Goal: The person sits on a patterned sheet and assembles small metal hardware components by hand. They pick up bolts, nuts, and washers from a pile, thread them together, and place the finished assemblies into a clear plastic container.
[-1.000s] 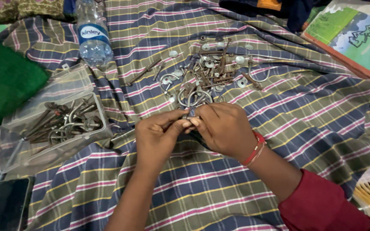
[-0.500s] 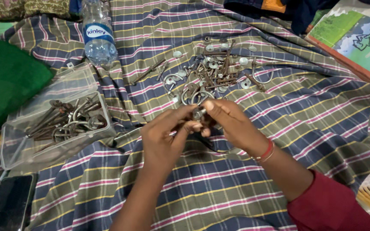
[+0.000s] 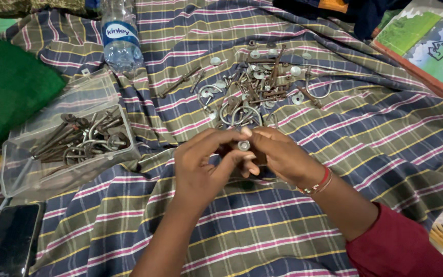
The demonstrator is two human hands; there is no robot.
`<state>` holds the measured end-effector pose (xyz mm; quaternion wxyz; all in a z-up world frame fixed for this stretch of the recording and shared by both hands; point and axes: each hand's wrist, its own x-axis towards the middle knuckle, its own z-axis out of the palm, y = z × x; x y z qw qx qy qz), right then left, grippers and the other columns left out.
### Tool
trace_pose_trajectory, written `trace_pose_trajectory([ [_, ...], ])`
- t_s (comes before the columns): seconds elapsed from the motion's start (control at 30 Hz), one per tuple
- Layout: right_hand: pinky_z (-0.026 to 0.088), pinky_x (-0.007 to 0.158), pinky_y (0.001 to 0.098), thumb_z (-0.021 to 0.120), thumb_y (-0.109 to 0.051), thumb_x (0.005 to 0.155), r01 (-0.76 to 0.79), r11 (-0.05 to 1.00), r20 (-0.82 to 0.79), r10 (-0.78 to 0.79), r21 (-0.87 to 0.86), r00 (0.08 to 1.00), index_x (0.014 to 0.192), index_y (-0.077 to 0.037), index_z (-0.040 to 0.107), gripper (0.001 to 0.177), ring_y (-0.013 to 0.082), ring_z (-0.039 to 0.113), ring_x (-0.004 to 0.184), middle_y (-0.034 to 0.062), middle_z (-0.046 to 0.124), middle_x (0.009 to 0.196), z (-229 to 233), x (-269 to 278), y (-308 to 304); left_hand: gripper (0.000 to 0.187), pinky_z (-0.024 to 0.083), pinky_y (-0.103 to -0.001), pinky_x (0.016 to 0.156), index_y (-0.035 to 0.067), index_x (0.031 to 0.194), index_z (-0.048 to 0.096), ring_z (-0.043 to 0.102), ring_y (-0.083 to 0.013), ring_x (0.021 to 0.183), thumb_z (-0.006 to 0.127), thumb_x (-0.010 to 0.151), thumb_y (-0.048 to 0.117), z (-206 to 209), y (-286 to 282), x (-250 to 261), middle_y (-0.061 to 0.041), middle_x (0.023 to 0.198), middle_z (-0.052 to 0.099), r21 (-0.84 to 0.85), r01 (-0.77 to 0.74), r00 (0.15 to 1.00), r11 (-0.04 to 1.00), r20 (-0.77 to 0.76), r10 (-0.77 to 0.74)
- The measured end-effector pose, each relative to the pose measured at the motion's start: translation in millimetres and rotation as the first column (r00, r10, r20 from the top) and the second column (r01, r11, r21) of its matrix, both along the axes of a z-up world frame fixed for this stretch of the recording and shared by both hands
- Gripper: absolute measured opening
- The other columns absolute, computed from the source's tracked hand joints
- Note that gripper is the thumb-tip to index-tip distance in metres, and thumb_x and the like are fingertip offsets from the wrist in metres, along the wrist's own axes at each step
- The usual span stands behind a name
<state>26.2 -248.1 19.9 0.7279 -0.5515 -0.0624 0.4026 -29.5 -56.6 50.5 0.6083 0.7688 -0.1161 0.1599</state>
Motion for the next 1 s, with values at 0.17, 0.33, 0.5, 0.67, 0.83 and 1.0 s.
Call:
trace_pose_trajectory([
  [0.17, 0.05, 0.06, 0.0308, 0.049, -0.042, 0.109, 0.043, 0.993, -0.15, -0.026, 0.11, 0.988, 0.094, -0.001, 0.064, 0.046, 0.0094, 0.05, 0.057, 0.0004, 0.054, 0.072, -6, -5, -1, 0.031, 0.056, -0.025, 0.063, 0.005, 0.105, 0.068, 0.07, -0.0124, 0.071, 0.088, 0.083, 0.013, 1, 4, 1, -0.005, 0.089, 0.071, 0.044, 0.015, 1.0, 0.999, 0.026, -0.017],
  [0.33, 0.054, 0.056, 0.0367, 0.053, -0.037, 0.103, 0.187, 0.974, -0.382, -0.126, 0.127, 0.915, 0.081, -0.008, 0.059, 0.036, 0.0116, 0.051, 0.052, 0.0015, 0.053, 0.066, -5, -9, 3, 0.031, 0.059, -0.03, 0.067, 0.006, 0.115, 0.062, 0.075, -0.0198, 0.08, 0.08, 0.091, 0.015, 7, 9, -3, -0.008, 0.097, 0.072, 0.158, 0.086, 0.994, 0.984, 0.054, -0.095],
  [0.5, 0.048, 0.047, 0.0345, 0.057, -0.035, 0.102, 0.22, 0.974, -0.229, -0.225, -0.049, 0.947, 0.072, -0.007, 0.055, 0.041, 0.0136, 0.049, 0.046, -0.0002, 0.046, 0.057, -5, -12, 14, 0.023, 0.05, -0.04, 0.06, 0.007, 0.101, 0.062, 0.066, -0.028, 0.066, 0.074, 0.094, 0.026, 2, 10, 1, -0.009, 0.084, 0.066, 0.509, -0.068, 0.98, 0.858, 0.197, -0.039],
  [0.67, 0.043, 0.045, 0.0292, 0.058, -0.036, 0.101, 0.252, 0.919, -0.106, -0.295, -0.302, 0.95, 0.071, -0.006, 0.057, 0.042, 0.0119, 0.05, 0.046, 0.0004, 0.049, 0.057, -17, -16, 20, 0.023, 0.048, -0.041, 0.055, 0.01, 0.083, 0.064, 0.062, -0.0278, 0.056, 0.071, 0.094, 0.028, -12, 9, 6, -0.008, 0.069, 0.063, 0.637, -0.126, 0.972, 0.761, 0.232, -0.033],
  [0.83, 0.034, 0.043, 0.025, 0.054, -0.038, 0.104, 0.311, 0.912, 0.108, -0.292, -0.266, 0.95, 0.069, -0.005, 0.062, 0.048, 0.007, 0.044, 0.047, -0.0025, 0.051, 0.057, -25, -19, 24, 0.026, 0.049, -0.042, 0.056, 0.01, 0.075, 0.063, 0.063, -0.0285, 0.056, 0.067, 0.097, 0.023, -28, -1, 8, -0.008, 0.067, 0.064, 0.608, -0.219, 0.964, 0.763, 0.256, 0.073],
  [1.0, 0.036, 0.046, 0.0251, 0.05, -0.036, 0.106, 0.394, 0.872, 0.305, -0.306, -0.29, 0.902, 0.067, -0.005, 0.062, 0.051, 0.0057, 0.047, 0.049, -0.0034, 0.054, 0.056, -24, -24, 26, 0.035, 0.047, -0.043, 0.051, 0.007, 0.074, 0.067, 0.061, -0.0323, 0.054, 0.063, 0.101, 0.027, -41, -17, 1, -0.013, 0.063, 0.063, 0.421, -0.226, 0.971, 0.878, 0.021, 0.24],
])
